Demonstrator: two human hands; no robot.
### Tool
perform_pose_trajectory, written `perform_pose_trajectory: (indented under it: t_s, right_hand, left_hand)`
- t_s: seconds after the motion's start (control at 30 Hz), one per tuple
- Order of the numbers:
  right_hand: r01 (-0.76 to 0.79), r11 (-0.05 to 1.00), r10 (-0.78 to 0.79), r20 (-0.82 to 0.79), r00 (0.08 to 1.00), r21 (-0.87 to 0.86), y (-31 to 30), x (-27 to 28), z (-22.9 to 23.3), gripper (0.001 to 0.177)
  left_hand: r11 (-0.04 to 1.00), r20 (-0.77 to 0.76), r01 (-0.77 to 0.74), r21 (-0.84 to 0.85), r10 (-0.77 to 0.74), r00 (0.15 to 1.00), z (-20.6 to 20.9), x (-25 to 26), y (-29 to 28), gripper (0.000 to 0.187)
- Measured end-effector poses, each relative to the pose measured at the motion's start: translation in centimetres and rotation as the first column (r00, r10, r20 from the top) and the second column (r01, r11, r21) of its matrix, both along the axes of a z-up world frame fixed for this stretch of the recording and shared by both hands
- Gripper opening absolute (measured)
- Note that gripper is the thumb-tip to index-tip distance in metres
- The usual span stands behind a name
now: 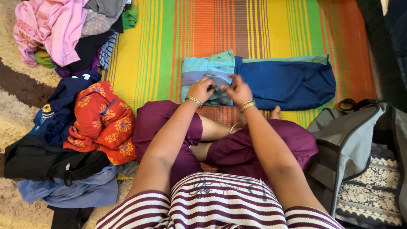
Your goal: The person folds a blue shirt by hand on a striped mat, smoothing the fabric and folding the sleeves and body into a square shape.
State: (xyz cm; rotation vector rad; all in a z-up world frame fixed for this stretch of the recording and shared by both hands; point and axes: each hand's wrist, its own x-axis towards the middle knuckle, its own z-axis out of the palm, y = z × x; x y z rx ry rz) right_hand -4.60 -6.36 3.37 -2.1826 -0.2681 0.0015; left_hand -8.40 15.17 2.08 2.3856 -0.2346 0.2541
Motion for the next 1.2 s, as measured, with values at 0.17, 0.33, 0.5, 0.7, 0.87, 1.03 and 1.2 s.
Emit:
perform_pose_trajectory:
  t_s: [0.17, 0.33, 0.5, 0.7, 0.87, 1.03, 1.2]
  right_hand:
    - [-0.084, 0.944, 0.198, 0.345, 0.918, -0.318, 1.2, -1.0, -0.4, 0.017]
    - [0.058, 0.992, -0.018, 0.324, 0.946, -0.116, 0.2, -0.5, 1.2, 0.01]
    - [0.024, 0.989, 0.016, 0.266, 0.964, -0.147, 0.7, -1.4, 3.4, 0.024]
    - [-0.058, 0.87, 0.161, 0.171, 0.972, -0.489, 1.8, -1.5, 0.3, 0.047]
    - [0.05, 0.95, 0.059, 0.336, 0.94, -0.308, 0.3, -0.4, -0.2, 0.021]
    - [0.114, 0.957, -0.098, -0.075, 0.992, 0.267, 0.5, 0.4, -1.9, 0.015]
    - [0.159, 0.831, -0.096, -0.145, 0.985, 0.533, -0.7, 3.1, -6.3, 0.015]
  left_hand:
    - [0.998, -0.001, -0.019, 0.057, 0.019, 1.0, -0.3, 0.1, 0.0, 0.019]
    - [0.966, -0.052, -0.183, 0.183, 0.196, 0.979, -0.3, 0.5, 0.3, 0.049]
    - [0.967, -0.07, -0.171, 0.19, 0.188, 0.98, -0.5, 0.6, 0.3, 0.06]
    - [0.97, -0.076, -0.141, 0.196, 0.158, 0.984, -0.5, 0.1, 0.0, 0.054]
    - [0.973, -0.088, -0.126, 0.193, 0.145, 0.985, 0.0, 0.3, 0.2, 0.056]
    - [0.979, -0.047, -0.185, 0.089, 0.19, 0.981, -1.6, 0.6, 0.1, 0.045]
    - [0.975, -0.068, -0.185, 0.123, 0.194, 0.979, -2.1, 0.6, 0.2, 0.031]
